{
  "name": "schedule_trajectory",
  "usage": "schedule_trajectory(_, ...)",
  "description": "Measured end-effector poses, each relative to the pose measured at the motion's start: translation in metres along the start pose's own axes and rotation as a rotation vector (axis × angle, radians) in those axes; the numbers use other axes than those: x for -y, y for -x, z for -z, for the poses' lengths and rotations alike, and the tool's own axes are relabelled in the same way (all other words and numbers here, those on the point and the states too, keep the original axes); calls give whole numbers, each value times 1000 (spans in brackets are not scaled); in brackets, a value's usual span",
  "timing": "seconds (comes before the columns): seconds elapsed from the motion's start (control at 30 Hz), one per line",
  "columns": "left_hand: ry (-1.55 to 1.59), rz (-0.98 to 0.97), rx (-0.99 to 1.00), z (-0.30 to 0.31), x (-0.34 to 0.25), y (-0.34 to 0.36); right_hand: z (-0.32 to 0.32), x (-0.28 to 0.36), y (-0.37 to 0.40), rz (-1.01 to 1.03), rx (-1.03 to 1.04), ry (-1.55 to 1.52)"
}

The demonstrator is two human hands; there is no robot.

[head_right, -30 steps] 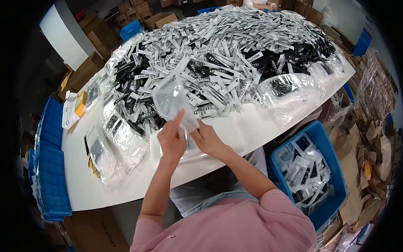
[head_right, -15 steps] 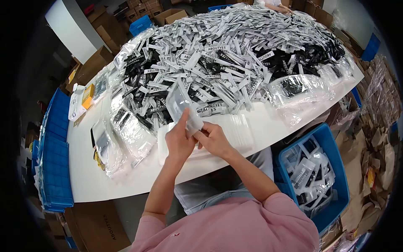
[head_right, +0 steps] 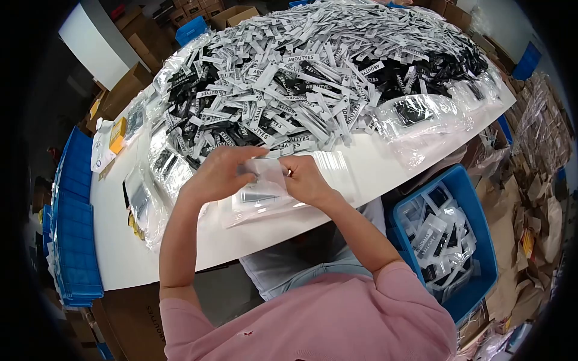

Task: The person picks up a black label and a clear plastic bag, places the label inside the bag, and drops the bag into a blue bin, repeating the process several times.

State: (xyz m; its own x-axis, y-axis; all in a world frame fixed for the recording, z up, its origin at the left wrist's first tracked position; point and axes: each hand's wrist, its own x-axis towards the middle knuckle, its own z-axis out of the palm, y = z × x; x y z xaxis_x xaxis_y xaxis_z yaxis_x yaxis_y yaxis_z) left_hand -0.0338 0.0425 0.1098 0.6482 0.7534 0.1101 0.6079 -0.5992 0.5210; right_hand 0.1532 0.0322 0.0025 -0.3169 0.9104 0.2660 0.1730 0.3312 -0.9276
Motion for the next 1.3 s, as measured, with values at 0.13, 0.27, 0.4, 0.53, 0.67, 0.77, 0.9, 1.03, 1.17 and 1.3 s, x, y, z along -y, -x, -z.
schedule_trajectory(0.13,-20,85,68,3,11,-6,7,16,5,-179,-4,-429)
schedule_trajectory(0.27,332,293,84,-16,22,-3,10,21,8,-194,14,-311)
schedule_trajectory(0.4,492,311,-25,-42,19,7,13,16,8,-140,131,-74)
schedule_trajectory(0.53,537,350,-141,-58,17,21,8,30,19,60,37,110)
schedule_trajectory(0.67,202,142,-301,-50,13,33,18,21,29,-61,144,93)
schedule_trajectory(0.77,-148,-166,-397,-63,-2,25,13,17,33,276,72,383)
schedule_trajectory(0.9,-297,-237,-244,-68,-17,21,18,25,40,313,99,427)
schedule_trajectory(1.03,-110,-76,-128,-80,-13,21,58,22,70,273,88,437)
schedule_trajectory(1.17,-121,162,-193,-74,33,44,196,17,136,-433,47,613)
schedule_trajectory(1.3,-67,179,-266,-84,48,66,241,-6,177,-104,-328,1426)
